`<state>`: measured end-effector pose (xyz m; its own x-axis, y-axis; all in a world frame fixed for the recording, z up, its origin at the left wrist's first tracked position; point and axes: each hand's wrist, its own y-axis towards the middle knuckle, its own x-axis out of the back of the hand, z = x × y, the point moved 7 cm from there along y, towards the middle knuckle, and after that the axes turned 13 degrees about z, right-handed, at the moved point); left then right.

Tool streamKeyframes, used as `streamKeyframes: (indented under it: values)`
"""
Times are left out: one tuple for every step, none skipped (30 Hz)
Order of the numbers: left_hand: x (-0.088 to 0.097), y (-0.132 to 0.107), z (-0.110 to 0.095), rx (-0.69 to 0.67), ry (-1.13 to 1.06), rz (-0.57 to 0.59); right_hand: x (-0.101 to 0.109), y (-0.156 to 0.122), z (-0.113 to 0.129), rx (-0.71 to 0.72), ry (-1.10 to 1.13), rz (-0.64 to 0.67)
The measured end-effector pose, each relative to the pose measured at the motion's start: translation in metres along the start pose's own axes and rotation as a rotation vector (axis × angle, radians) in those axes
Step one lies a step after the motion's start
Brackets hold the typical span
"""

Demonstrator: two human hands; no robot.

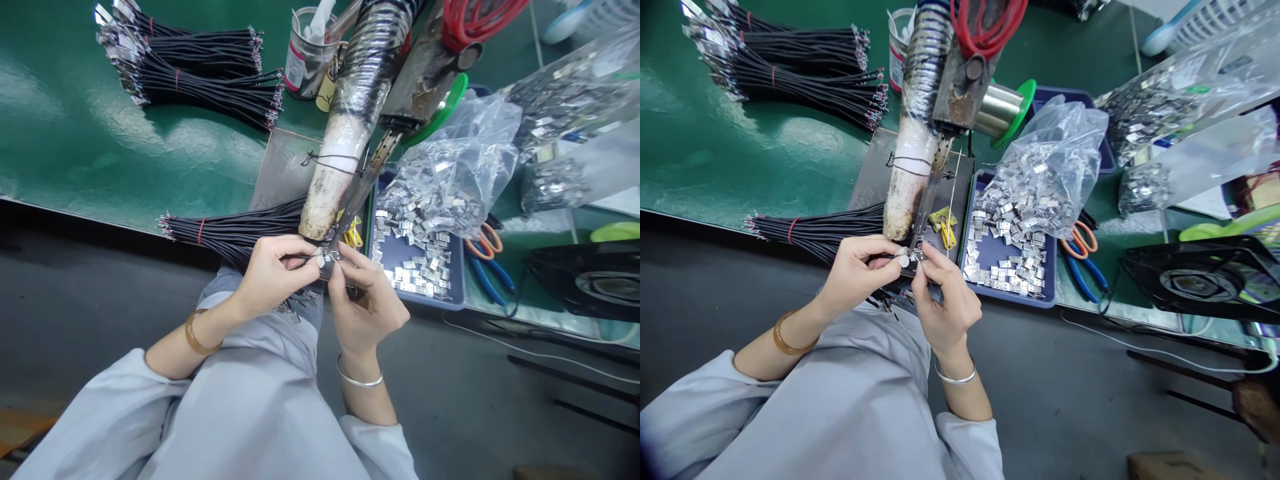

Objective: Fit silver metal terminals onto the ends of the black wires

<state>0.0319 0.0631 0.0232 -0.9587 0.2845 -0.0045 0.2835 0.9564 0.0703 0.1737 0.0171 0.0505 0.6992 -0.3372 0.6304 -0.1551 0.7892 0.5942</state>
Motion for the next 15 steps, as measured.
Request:
streamKeyframes:
  values:
    - [0.0001, 0.0002, -0.0002, -0.003, -0.012, 0.001, 0.0000, 0.0003, 0.0001, 0.004, 0.004, -0.002]
    - [0.0001, 0.0004, -0.0001, -0.002, -0.022, -0.001, 0.0000, 0.0005, 0.0003, 0.010, 0.007, -0.003]
    - [0.0000, 0.0005, 0.0000, 0.000, -0.030, -0.006, -0.0001, 0.0006, 0.0004, 0.015, 0.010, -0.005]
    - [-0.0003, 0.0004, 0.0005, 0.006, -0.036, -0.014, -0.0003, 0.0006, 0.0005, 0.019, 0.012, -0.006]
    - [-0.0005, 0.0001, 0.0014, 0.015, -0.041, -0.025, -0.0005, 0.0006, 0.0007, 0.022, 0.013, -0.006]
    - [-0.0009, -0.0003, 0.0025, 0.029, -0.046, -0.038, -0.0007, 0.0006, 0.0008, 0.024, 0.012, -0.006]
    - [-0.0013, -0.0008, 0.0036, 0.041, -0.047, -0.050, -0.0008, 0.0006, 0.0008, 0.024, 0.009, -0.007]
    - [-0.0016, -0.0014, 0.0044, 0.052, -0.044, -0.063, -0.0009, 0.0007, 0.0008, 0.022, 0.005, -0.009]
    - [-0.0019, -0.0020, 0.0047, 0.058, -0.036, -0.074, -0.0008, 0.0009, 0.0008, 0.020, 0.002, -0.011]
    - [-0.0019, -0.0025, 0.0045, 0.058, -0.025, -0.084, -0.0008, 0.0012, 0.0009, 0.018, 0.000, -0.011]
    - [-0.0018, -0.0029, 0.0036, 0.050, -0.008, -0.092, -0.0008, 0.0017, 0.0012, 0.019, 0.001, -0.011]
    - [-0.0015, -0.0030, 0.0020, 0.034, 0.012, -0.100, -0.0007, 0.0023, 0.0018, 0.023, 0.003, -0.012]
    - [-0.0009, -0.0031, -0.0001, 0.011, 0.034, -0.107, -0.0004, 0.0029, 0.0026, 0.028, 0.006, -0.014]
    - [-0.0001, -0.0031, -0.0024, -0.018, 0.056, -0.114, -0.0001, 0.0035, 0.0035, 0.034, 0.008, -0.016]
    - [0.0006, -0.0030, -0.0049, -0.049, 0.073, -0.120, 0.0001, 0.0039, 0.0044, 0.040, 0.010, -0.017]
